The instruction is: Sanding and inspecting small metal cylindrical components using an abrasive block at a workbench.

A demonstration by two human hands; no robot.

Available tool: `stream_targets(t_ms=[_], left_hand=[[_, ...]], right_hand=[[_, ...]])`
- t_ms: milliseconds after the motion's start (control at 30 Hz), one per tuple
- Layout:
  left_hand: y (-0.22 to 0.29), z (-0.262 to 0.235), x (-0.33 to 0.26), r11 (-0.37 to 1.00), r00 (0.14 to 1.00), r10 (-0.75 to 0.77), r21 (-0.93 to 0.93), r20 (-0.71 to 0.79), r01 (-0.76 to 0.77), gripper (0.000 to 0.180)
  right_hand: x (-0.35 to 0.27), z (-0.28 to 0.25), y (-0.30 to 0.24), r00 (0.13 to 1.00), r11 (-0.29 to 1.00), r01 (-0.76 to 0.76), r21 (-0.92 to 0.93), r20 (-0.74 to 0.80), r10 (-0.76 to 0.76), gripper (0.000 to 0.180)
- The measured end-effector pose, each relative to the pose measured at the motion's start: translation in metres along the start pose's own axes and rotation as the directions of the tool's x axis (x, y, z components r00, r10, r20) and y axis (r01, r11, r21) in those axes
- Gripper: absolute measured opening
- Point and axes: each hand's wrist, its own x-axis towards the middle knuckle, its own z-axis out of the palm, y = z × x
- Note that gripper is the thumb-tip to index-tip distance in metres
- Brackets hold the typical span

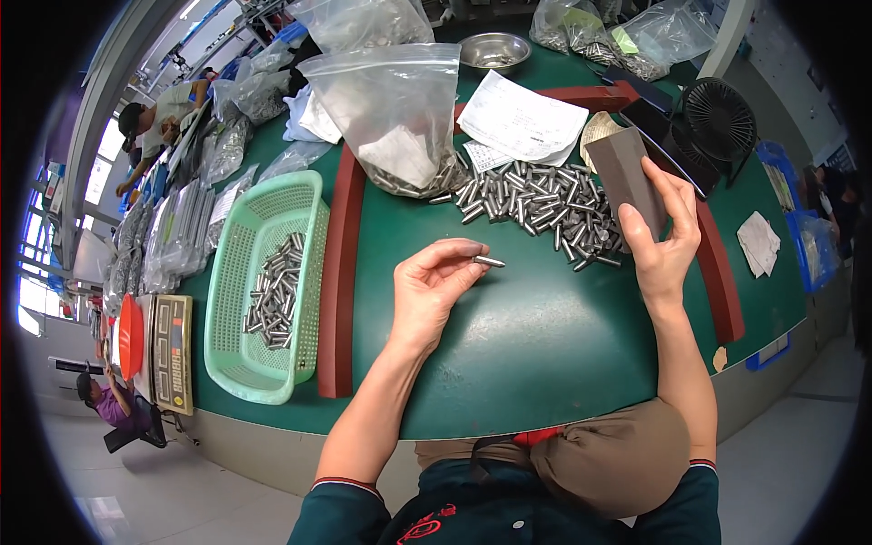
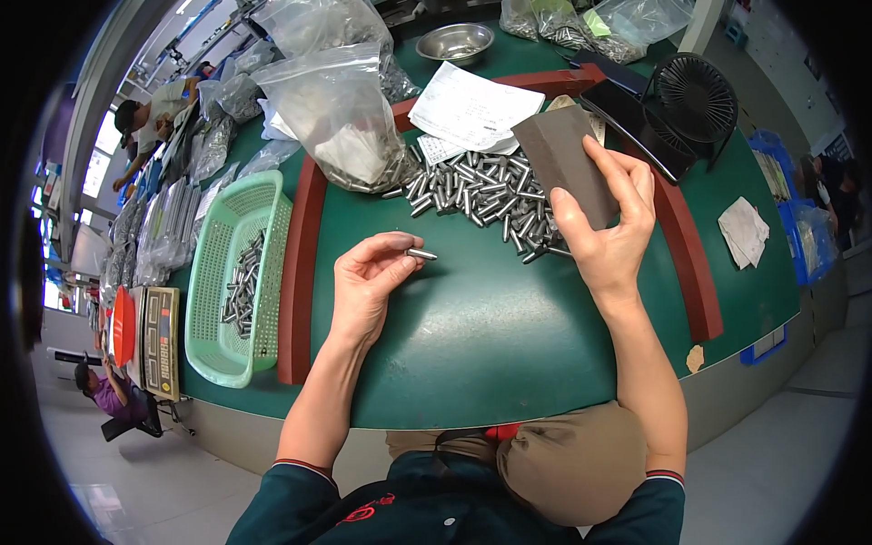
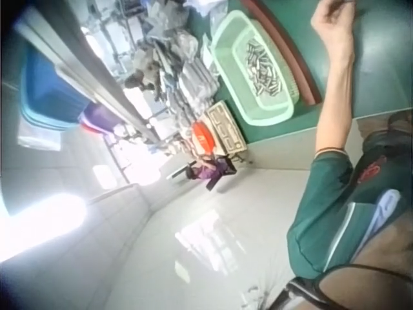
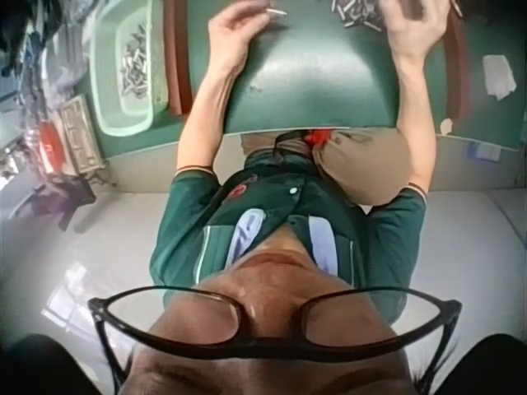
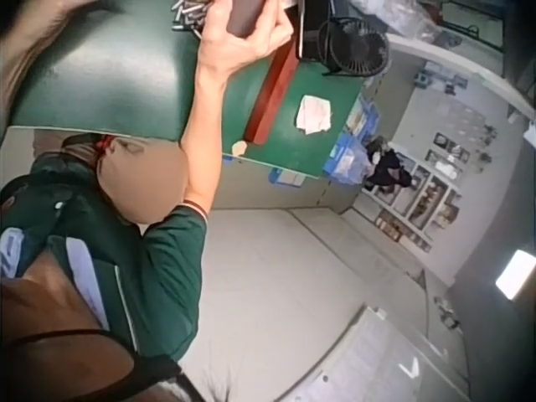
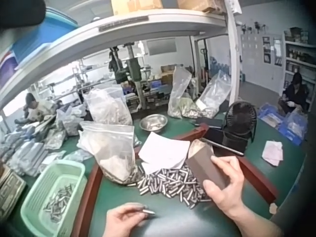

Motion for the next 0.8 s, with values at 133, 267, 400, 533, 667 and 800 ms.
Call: stream_targets(t_ms=[133,267,400,533,667,800], left_hand=[[-0.002,-0.001,-0.001,1.0,1.0,0.005,-0.007,0.004,-0.005,0.02],[-0.002,0.001,-0.002,1.0,1.0,0.015,0.022,0.0,-0.015,0.021],[-0.001,-0.002,-0.004,0.966,0.987,-0.162,-0.203,0.014,0.162,0.022],[-0.001,-0.008,-0.007,0.845,0.947,-0.319,-0.441,0.041,0.304,0.023],[-0.001,-0.011,-0.007,0.717,0.924,-0.355,-0.592,0.145,0.368,0.02],[0.001,-0.009,-0.007,0.693,0.913,-0.38,-0.608,0.149,0.388,0.021]], right_hand=[[-0.001,0.002,0.0,1.0,1.0,0.013,-0.005,0.006,-0.013,0.052],[0.0,0.001,-0.002,1.0,1.0,0.005,-0.014,0.012,-0.005,0.052],[-0.001,0.0,0.0,1.0,1.0,0.002,-0.02,0.007,-0.002,0.052],[0.0,0.0,-0.002,1.0,1.0,0.012,-0.021,0.017,-0.011,0.052],[-0.001,0.002,-0.001,1.0,1.0,0.003,-0.02,0.027,-0.002,0.053],[-0.001,0.001,0.001,0.999,0.999,0.013,-0.039,0.037,-0.012,0.052]])
